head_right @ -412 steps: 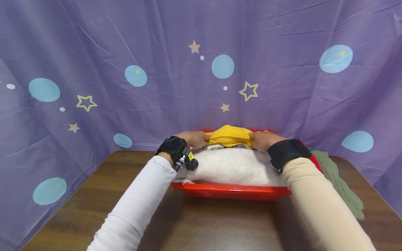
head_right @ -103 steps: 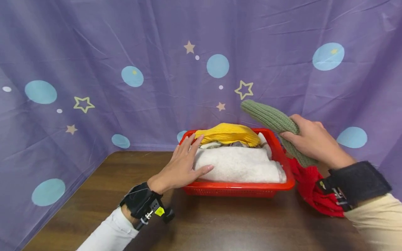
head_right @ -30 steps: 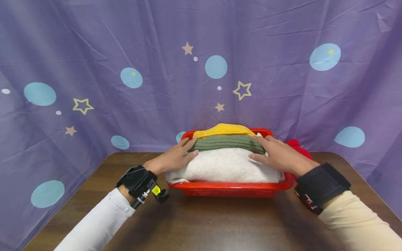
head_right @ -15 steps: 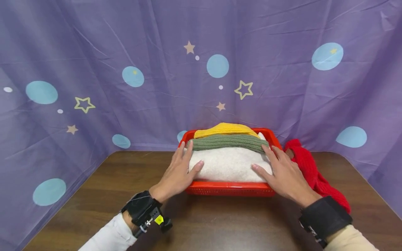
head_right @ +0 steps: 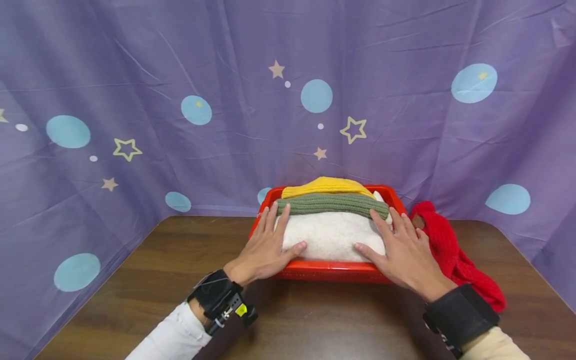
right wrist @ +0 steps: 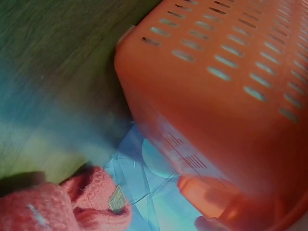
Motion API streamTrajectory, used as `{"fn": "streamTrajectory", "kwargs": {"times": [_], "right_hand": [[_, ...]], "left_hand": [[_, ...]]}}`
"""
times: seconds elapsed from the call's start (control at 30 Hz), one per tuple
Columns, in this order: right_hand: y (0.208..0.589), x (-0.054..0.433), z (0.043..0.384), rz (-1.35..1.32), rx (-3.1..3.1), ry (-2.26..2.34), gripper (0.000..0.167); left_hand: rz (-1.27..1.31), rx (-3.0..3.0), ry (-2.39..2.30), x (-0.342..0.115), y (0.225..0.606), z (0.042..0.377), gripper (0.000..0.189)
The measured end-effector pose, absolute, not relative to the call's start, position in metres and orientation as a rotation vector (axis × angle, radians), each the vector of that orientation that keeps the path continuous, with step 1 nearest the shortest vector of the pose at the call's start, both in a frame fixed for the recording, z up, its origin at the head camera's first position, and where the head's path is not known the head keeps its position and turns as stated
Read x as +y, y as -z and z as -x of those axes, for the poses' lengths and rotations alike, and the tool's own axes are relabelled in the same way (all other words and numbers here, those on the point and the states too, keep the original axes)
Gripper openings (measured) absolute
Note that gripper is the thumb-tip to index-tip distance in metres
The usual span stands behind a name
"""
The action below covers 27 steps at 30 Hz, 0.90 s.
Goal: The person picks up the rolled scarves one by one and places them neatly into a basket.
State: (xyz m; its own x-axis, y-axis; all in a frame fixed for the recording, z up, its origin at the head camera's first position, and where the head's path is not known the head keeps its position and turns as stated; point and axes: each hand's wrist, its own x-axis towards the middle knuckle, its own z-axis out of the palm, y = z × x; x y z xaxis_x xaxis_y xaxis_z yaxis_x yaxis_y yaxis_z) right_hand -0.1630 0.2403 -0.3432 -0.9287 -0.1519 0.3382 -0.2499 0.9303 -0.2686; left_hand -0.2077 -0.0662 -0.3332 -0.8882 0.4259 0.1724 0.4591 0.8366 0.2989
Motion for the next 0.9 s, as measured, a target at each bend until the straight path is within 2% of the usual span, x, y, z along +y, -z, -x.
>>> {"fn": "streamTrajectory", "kwargs": {"times": [0.9], "right_hand": [[0.3454, 0.2398, 0.1615, -0.278, -2.766, -0.454, 0.096]], "left_hand": [[0.699, -2.894, 0.473, -0.0664, 0.3356, 0.2056, 0.094]]}}
